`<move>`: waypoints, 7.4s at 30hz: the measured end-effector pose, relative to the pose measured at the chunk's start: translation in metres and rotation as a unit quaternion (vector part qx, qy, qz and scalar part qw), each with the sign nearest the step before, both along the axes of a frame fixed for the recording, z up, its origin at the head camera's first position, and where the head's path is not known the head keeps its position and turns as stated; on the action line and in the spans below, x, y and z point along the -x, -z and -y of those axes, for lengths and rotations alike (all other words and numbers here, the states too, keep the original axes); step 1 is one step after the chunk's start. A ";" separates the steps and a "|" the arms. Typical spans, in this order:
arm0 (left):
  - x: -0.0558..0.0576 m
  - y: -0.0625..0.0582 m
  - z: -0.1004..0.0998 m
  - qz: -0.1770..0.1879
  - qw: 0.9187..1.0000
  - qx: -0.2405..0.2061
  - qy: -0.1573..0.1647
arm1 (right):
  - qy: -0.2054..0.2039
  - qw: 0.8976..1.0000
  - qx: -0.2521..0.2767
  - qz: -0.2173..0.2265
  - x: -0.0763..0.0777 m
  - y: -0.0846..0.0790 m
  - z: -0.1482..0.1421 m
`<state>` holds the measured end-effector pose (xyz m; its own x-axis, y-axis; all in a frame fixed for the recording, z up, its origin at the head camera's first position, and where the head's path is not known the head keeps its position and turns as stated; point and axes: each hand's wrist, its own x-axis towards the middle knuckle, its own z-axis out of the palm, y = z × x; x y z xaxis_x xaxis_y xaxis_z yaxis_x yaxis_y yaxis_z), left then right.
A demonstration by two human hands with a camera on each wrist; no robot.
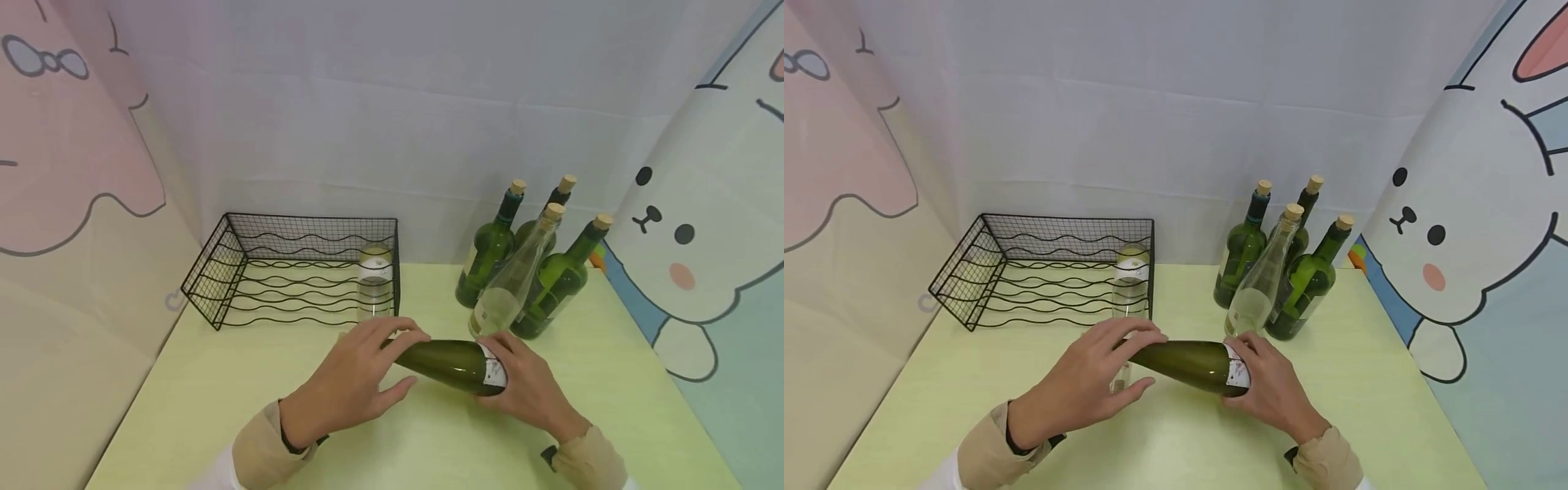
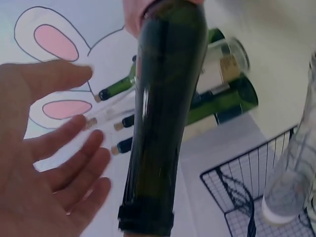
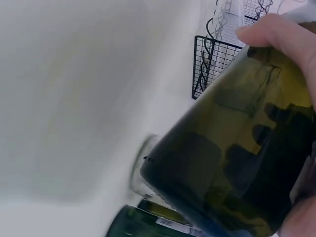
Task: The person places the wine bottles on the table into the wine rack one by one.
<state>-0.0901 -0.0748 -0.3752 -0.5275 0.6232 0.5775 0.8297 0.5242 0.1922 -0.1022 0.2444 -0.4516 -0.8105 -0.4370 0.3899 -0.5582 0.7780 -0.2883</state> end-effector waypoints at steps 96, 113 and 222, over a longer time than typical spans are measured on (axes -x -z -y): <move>0.009 0.055 0.071 0.353 0.922 0.120 -0.101 | -0.039 0.994 0.078 0.066 0.014 -0.053 0.000; -0.001 0.050 0.133 0.437 0.877 0.117 -0.164 | -0.082 0.945 0.206 0.241 0.051 -0.028 0.029; -0.041 0.089 0.182 0.636 0.726 -0.151 -0.212 | -0.035 0.922 0.276 0.268 0.113 -0.017 0.138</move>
<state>-0.0491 -0.2572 -0.4641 -0.8610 0.1960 -0.4693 -0.3440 0.4551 0.8213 -0.2150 0.1064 -0.4347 -0.9290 -0.3501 0.1204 -0.2636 0.3974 -0.8790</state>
